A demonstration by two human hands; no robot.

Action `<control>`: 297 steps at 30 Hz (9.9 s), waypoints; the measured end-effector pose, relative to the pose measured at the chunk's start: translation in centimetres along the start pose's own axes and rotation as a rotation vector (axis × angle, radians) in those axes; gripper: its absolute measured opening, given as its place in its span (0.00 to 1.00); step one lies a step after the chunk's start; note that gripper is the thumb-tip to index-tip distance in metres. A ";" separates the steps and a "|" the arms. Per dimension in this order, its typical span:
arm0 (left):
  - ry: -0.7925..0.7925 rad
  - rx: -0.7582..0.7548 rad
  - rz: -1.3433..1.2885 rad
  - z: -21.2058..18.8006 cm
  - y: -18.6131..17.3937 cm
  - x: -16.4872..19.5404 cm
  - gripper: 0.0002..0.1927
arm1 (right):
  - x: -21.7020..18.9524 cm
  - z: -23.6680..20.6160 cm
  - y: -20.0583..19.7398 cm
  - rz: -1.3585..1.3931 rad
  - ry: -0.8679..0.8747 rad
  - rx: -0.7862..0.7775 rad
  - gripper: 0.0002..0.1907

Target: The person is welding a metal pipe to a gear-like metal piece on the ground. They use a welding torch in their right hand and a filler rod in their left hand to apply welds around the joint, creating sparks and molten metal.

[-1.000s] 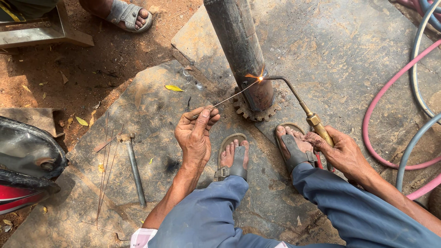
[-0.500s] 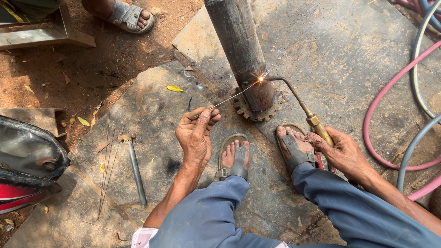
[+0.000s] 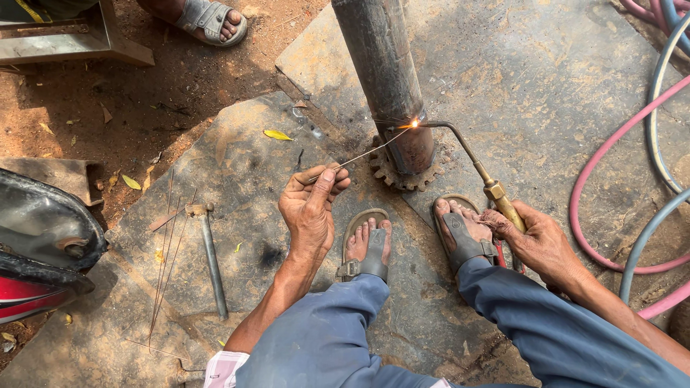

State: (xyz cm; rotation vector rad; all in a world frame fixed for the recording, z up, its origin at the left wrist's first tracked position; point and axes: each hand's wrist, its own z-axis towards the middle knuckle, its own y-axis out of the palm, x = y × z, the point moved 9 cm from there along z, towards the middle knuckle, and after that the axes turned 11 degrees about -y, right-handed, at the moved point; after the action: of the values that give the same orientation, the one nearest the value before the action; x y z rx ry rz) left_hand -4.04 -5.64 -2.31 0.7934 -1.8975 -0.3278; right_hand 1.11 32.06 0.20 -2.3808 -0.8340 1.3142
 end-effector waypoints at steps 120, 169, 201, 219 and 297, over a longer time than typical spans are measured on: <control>-0.077 0.026 -0.111 0.9 -1.1 -1.4 0.10 | 0.0 0.6 -0.8 -0.271 -0.128 0.081 0.19; -0.109 0.071 -0.056 0.9 -1.7 -2.1 0.12 | -0.8 0.4 -0.9 -0.373 -0.164 0.119 0.18; -0.097 0.089 -0.025 1.0 -1.7 -1.7 0.11 | -1.2 0.5 -0.8 -0.359 -0.188 0.126 0.19; -0.094 0.079 -0.032 0.9 -1.6 -1.6 0.11 | -1.9 0.5 -0.6 -0.332 -0.223 0.113 0.18; -0.098 0.102 -0.062 1.3 -1.8 -1.7 0.10 | -2.6 0.7 -0.5 -0.385 -0.211 0.123 0.16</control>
State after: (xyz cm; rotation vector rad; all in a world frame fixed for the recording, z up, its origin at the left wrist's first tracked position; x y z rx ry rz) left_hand -4.04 -6.05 -5.12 0.9206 -1.9965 -0.3146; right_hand -0.73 30.88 1.78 -1.8887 -1.1648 1.4175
